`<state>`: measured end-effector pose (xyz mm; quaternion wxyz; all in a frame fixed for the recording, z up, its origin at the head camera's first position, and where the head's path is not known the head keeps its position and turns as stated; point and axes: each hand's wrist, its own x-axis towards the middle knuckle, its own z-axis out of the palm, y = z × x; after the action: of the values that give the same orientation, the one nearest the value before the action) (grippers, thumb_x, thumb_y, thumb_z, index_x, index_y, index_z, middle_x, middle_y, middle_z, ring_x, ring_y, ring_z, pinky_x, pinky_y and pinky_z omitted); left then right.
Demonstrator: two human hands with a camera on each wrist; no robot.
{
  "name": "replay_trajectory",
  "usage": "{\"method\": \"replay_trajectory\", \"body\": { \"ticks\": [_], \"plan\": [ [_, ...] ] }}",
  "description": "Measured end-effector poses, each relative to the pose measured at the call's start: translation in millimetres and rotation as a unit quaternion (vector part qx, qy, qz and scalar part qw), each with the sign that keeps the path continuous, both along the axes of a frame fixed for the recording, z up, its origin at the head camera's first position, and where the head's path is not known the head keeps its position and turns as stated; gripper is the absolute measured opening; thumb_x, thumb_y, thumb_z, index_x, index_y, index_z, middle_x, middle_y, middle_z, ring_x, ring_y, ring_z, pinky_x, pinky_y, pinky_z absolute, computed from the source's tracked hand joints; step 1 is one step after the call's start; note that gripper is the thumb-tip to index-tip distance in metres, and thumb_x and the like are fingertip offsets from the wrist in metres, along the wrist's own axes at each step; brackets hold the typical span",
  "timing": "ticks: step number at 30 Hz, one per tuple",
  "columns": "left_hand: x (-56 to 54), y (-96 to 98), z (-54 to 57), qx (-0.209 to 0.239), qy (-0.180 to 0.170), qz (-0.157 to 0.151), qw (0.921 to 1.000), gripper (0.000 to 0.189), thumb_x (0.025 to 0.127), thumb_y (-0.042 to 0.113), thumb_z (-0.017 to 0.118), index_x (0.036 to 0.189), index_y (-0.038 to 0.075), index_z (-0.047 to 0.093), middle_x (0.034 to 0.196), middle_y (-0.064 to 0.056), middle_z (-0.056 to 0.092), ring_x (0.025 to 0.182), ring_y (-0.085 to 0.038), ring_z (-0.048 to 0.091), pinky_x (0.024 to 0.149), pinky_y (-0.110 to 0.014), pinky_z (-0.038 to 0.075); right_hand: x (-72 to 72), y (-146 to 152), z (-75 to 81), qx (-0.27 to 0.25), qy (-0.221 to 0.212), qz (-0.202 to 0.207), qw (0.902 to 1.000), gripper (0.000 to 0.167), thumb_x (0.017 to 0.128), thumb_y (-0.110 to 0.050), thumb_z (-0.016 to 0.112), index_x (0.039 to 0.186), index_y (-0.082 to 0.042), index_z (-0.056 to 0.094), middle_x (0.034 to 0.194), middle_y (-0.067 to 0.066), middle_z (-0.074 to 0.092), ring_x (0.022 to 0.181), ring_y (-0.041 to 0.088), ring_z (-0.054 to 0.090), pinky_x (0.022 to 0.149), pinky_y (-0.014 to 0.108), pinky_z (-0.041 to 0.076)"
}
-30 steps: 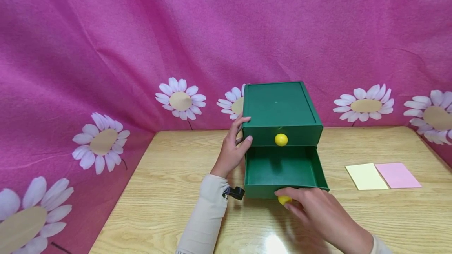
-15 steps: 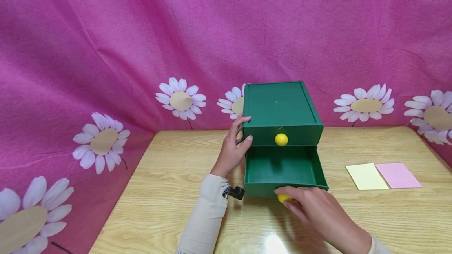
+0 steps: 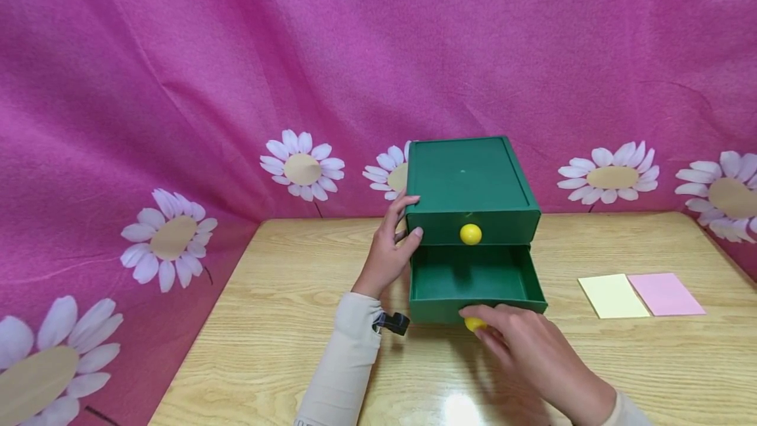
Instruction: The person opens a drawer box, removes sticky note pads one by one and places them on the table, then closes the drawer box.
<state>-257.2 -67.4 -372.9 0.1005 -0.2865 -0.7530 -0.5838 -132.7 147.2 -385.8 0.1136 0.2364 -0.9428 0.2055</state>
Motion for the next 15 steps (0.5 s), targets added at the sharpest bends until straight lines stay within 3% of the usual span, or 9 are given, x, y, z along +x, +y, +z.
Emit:
{"method": "replay_trajectory", "body": {
  "ticks": [15],
  "plan": [
    [-0.4, -0.2, -0.3, -0.002, 0.001, -0.002, 1.0, 0.049, 0.097, 0.008, 0.052, 0.143, 0.016, 0.038, 0.159, -0.007, 0.021, 0.14, -0.032, 0.031, 0.102, -0.056, 0.039, -5.6, -0.5, -7.4, -0.029, -0.003, -0.032, 0.999, 0.034, 0.082, -0.01, 0.076, 0.111, -0.024, 0.07, 0.073, -0.018, 0.055, 0.063, -0.003, 0.047, 0.057, 0.019, 0.046]
  ]
}}
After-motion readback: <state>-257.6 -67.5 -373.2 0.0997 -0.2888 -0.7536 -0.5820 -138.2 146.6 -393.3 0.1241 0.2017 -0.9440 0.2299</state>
